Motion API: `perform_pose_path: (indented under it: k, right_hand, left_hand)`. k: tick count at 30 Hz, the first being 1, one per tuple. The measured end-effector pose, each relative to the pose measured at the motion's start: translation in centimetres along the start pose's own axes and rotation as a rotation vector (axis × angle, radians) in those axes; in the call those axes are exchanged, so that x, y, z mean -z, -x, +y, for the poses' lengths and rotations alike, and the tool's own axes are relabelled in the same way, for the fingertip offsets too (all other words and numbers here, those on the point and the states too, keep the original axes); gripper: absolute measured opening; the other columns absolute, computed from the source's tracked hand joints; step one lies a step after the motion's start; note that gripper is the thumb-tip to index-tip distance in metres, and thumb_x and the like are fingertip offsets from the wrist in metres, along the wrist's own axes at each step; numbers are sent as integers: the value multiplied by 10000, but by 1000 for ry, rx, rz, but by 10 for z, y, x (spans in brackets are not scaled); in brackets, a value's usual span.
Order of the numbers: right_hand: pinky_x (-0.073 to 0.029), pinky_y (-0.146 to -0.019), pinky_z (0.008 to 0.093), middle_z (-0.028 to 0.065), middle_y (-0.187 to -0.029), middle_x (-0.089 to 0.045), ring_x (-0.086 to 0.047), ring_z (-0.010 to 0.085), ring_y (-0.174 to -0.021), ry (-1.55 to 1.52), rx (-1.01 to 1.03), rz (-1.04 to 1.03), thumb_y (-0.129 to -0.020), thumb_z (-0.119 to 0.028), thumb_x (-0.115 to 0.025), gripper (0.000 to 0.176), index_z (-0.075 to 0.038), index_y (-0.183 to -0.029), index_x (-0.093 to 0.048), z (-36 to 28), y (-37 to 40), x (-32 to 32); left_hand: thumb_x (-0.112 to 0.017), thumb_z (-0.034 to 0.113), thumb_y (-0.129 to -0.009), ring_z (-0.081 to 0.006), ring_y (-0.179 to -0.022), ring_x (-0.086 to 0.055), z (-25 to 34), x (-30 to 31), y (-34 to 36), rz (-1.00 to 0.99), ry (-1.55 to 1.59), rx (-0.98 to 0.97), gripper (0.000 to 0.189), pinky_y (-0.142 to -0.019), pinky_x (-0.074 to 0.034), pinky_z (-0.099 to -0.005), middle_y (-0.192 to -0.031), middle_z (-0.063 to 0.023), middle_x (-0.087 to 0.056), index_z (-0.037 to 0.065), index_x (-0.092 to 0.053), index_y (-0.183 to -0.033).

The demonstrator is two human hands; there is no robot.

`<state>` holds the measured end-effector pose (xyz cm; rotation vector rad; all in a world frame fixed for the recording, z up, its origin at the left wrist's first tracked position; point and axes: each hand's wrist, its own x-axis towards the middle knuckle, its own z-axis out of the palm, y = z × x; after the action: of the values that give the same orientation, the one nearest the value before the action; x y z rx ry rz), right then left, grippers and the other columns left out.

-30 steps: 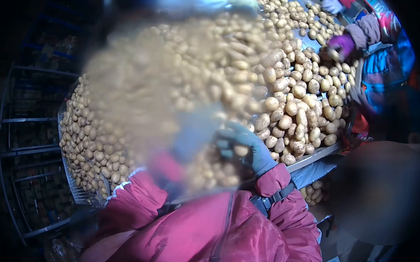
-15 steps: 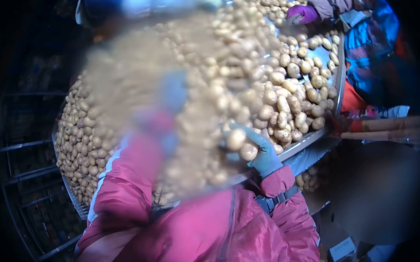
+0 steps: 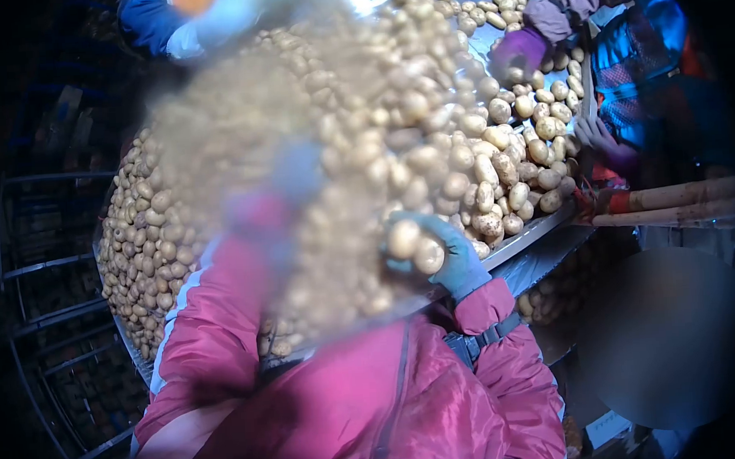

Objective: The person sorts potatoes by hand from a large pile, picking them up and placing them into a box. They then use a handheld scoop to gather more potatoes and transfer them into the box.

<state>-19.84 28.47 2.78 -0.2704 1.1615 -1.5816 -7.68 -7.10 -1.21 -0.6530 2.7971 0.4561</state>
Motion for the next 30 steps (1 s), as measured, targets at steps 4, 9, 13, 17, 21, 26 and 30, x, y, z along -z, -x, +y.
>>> perform_pose_path:
  k: [4, 9, 13, 17, 21, 26, 30]
  right_hand:
    - [-605, -951, 524, 231, -1448, -542, -624, 417, -1234, 369, 234, -198, -1078, -292, -475, 500, 22, -1467, -472, -9, 0, -1]
    - [-612, -935, 495, 184, -1400, -584, -651, 354, -1194, 83, 48, -138, -1056, -361, -539, 553, -31, -1494, -464, 3, -7, -5]
    - [-617, -923, 472, 146, -1362, -618, -673, 304, -1161, -221, -127, -62, -1038, -416, -590, 602, -73, -1515, -457, 35, -12, 12]
    - [-637, -730, 302, 81, -1244, -695, -740, 187, -946, -494, -366, -182, -1037, -451, -603, 531, -98, -1427, -535, 60, -12, 29]
    - [-639, -795, 368, 116, -1331, -657, -721, 218, -1044, -646, -420, -71, -1033, -426, -617, 568, -76, -1465, -504, -4, 29, -2]
    - [-528, -1081, 454, 196, -1456, -548, -571, 337, -1320, -462, -197, -4, -1025, -383, -572, 625, -26, -1520, -437, 27, 58, 46]
    - [-575, -926, 543, 202, -1290, -595, -610, 357, -1173, -748, -91, -26, -1000, -325, -600, 506, 19, -1368, -551, -12, 111, 90]
  left_hand:
    - [-757, 240, -744, -361, -1182, -621, 28, 12, 18, 57, 74, -12, 565, -1032, -497, -446, -1235, -182, -639, 118, -648, -1285]
    - [-800, 210, -812, -220, -1196, -620, 96, 48, 66, 6, 831, 123, 657, -1030, -505, -346, -1312, -130, -652, 46, -586, -1412]
    - [-780, 227, -836, -273, -1197, -626, 169, 72, 97, -178, 965, -12, 645, -1041, -492, -375, -1310, -146, -631, 48, -577, -1421]
    - [-764, 347, -848, -365, -1283, -539, 205, 38, 109, 157, 251, -463, 743, -1116, -426, -460, -1379, -186, -586, 88, -503, -1494]
    - [-746, 420, -867, -399, -1411, -425, 236, 28, 115, 46, 466, -280, 827, -1196, -335, -495, -1497, -214, -486, 52, -425, -1536]
    - [-743, 438, -879, -426, -1402, -442, 254, 29, 118, -2, 587, -399, 815, -1201, -330, -513, -1484, -240, -491, 53, -439, -1530]
    - [-724, 312, -922, -390, -1257, -577, 200, 4, 88, 137, 754, -278, 567, -1102, -452, -469, -1346, -220, -604, 20, -579, -1386]
